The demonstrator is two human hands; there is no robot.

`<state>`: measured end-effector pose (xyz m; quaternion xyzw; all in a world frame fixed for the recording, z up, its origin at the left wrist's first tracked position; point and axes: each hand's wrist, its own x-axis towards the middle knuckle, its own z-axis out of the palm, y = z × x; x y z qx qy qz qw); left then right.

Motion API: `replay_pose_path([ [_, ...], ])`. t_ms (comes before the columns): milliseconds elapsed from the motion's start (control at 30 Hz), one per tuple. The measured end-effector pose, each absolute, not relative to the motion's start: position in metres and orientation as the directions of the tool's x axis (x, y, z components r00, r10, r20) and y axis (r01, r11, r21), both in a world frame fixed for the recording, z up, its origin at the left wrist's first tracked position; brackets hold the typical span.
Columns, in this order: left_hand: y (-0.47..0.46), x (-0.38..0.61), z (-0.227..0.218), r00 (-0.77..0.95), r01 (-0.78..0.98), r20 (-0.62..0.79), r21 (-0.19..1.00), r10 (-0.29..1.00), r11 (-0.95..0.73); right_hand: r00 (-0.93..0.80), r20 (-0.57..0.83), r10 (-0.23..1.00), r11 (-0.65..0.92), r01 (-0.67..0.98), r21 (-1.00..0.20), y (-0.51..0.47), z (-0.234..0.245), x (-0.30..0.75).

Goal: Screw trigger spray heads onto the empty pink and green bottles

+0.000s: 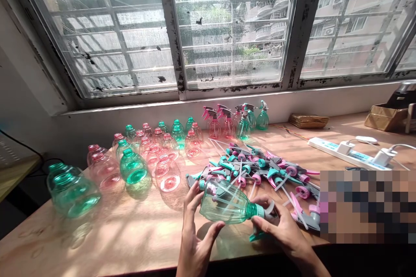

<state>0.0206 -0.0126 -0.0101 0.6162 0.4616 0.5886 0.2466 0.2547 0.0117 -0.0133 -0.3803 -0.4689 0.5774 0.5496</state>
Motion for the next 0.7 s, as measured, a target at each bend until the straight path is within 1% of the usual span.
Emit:
replay_pose_path([
  [67, -0.0118, 0.0220, -0.0117, -0.151, 0.251, 0.489, 0.860, 0.859, -0.445, -0.116, 0.070, 0.991, 0.035, -0.280, -0.959, 0.0121, -0.0134, 0.2551],
  [167, -0.0112, 0.0242, -0.0115, -0.181, 0.232, 0.480, 0.869, 0.858, -0.437, -0.142, 0.095, 0.985, 0.048, -0.307, -0.951, 0.0136, -0.0141, 0.2558],
  [267, -0.0113, 0.0243, -0.0085, -0.161, 0.263, 0.495, 0.855, 0.854, -0.446, -0.159, 0.118, 0.980, 0.057, -0.344, -0.937, 0.0149, -0.0146, 0.2562],
  [367, -0.0116, 0.0226, -0.0063, -0.118, 0.266, 0.532, 0.831, 0.839, -0.489, -0.164, 0.123, 0.979, 0.054, -0.371, -0.927, 0.0152, -0.0144, 0.2565],
  [467, -0.0127, 0.0212, -0.0074, -0.072, 0.218, 0.484, 0.861, 0.872, -0.460, -0.169, 0.125, 0.978, 0.053, -0.377, -0.925, 0.0150, -0.0143, 0.2569],
  [567, -0.0142, 0.0214, -0.0093, -0.080, 0.198, 0.416, 0.897, 0.906, -0.395, -0.164, 0.115, 0.980, 0.046, -0.372, -0.927, 0.0140, -0.0145, 0.2567],
  [700, -0.0151, 0.0236, -0.0092, -0.129, 0.131, 0.412, 0.909, 0.902, -0.396, -0.150, 0.082, 0.985, 0.025, -0.352, -0.936, 0.0123, -0.0143, 0.2557],
])
